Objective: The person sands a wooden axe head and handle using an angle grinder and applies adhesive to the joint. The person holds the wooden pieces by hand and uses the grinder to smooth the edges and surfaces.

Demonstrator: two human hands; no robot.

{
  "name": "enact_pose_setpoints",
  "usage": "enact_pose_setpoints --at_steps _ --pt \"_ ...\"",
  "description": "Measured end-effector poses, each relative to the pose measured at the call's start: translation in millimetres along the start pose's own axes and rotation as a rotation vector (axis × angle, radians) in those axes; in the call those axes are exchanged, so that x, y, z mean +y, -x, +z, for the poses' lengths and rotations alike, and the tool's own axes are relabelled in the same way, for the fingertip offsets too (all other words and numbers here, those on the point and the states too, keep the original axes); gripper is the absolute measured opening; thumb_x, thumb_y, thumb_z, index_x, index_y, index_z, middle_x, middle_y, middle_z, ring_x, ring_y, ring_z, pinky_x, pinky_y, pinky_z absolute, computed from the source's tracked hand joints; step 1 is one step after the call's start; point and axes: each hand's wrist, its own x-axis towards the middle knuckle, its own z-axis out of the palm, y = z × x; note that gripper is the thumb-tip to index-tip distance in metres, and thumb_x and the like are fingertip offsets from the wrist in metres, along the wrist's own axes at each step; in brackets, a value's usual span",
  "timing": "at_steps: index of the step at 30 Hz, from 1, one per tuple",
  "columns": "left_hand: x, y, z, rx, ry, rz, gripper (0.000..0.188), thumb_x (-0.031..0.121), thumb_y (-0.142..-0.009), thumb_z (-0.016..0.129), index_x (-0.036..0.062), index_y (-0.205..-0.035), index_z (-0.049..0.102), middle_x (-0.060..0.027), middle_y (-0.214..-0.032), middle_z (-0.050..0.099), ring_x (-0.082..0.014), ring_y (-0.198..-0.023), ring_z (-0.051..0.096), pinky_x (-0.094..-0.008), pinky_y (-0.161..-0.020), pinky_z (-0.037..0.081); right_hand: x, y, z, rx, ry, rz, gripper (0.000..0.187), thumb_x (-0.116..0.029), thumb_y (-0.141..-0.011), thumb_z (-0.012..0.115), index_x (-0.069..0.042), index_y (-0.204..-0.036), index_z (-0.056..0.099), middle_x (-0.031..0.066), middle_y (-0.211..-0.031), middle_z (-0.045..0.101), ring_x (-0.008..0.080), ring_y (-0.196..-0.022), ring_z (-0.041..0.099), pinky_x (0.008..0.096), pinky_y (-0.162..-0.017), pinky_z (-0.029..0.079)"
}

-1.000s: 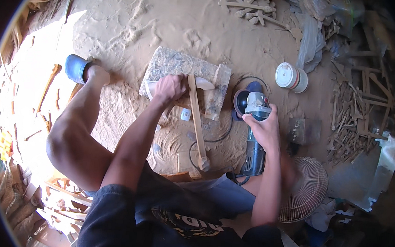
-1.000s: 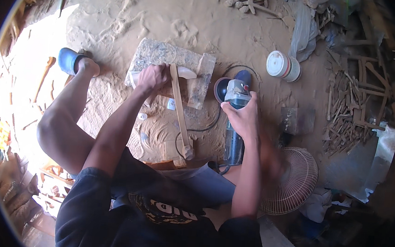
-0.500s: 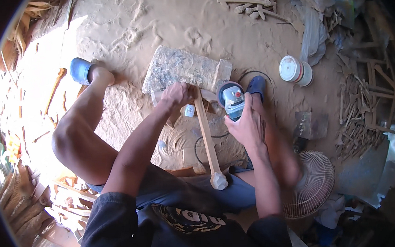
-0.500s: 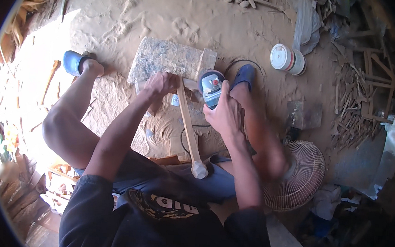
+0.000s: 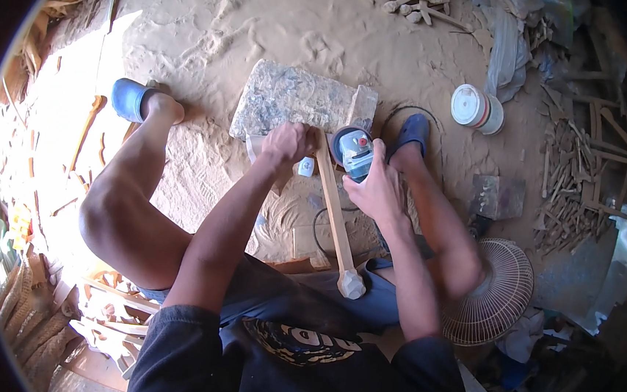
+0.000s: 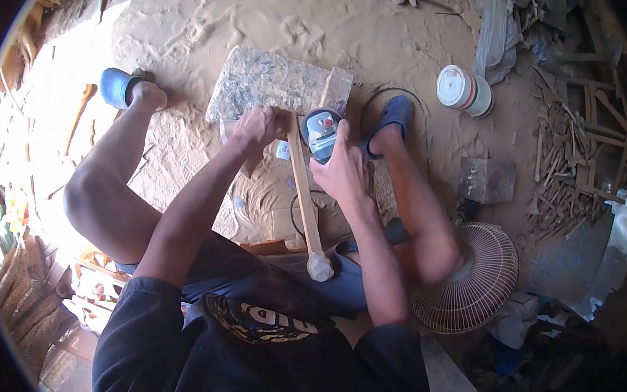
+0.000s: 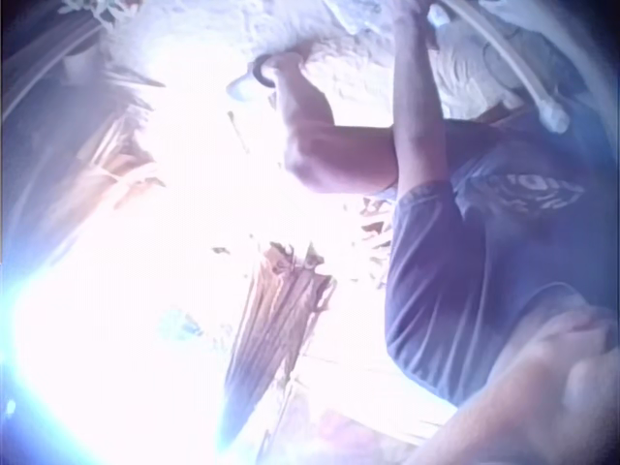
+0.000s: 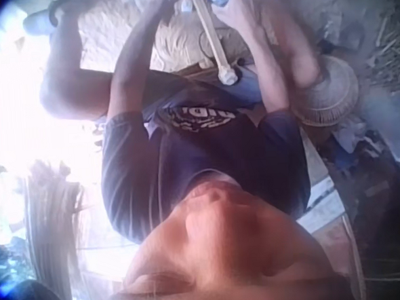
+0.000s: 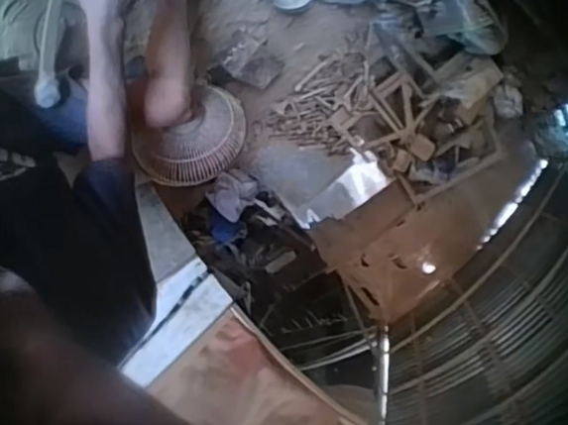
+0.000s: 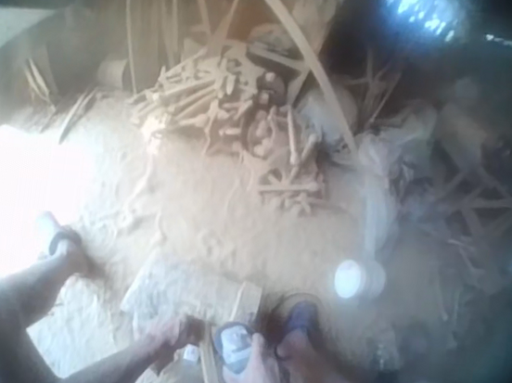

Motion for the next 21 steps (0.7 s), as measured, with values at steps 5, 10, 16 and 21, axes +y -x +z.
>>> enact_pose_setpoints --at_steps 5,10,16,21 --pt "6 -1 -4 -0.015 0.048 -0.016 0.03 0.032 -0.091 0.075 0.0044 -0.103 0.078 -0.0258 -0.095 0.077 -0.0423 -0.091 0.077 -0.0501 -0.085 0.063 -4 -3 2 -0.014 0.02 0.024 0.087 -0.029 -0.084 0.082 -0.007 -0.153 0.033 0.0362 -0.102 0.072 0.056 -0.095 0.071 0.0629 -0.084 0.056" --pt "11 3 -5 -0.049 -0.003 -0.057 0.031 0.035 -0.092 0.077 0.0065 -0.105 0.078 -0.0246 -0.1 0.078 -0.041 -0.095 0.077 -0.05 -0.086 0.063 -6 0 14 0.056 0.041 -0.015 0.088 -0.027 -0.084 0.082 -0.005 -0.154 0.033 0.0341 -0.097 0.074 0.0552 -0.093 0.072 0.0612 -0.084 0.057" --pt "5 6 -5 -0.033 -0.017 0.007 0.037 0.036 -0.094 0.076 0.0014 -0.106 0.077 -0.0255 -0.1 0.078 -0.0401 -0.095 0.078 -0.0488 -0.087 0.063 -24 6 14 0.051 0.079 0.025 0.089 -0.025 -0.086 0.081 0.002 -0.154 0.032 0.0348 -0.102 0.073 0.0526 -0.097 0.073 0.0595 -0.085 0.058" --pt "12 8 -8 -0.062 -0.03 -0.036 0.037 0.037 -0.095 0.075 0.0008 -0.106 0.077 -0.0259 -0.1 0.078 -0.0395 -0.094 0.078 -0.0488 -0.086 0.063 -29 14 2 -0.047 0.135 0.155 0.089 -0.026 -0.09 0.081 0.002 -0.157 0.029 0.0332 -0.114 0.073 0.0516 -0.11 0.071 0.0591 -0.097 0.055"
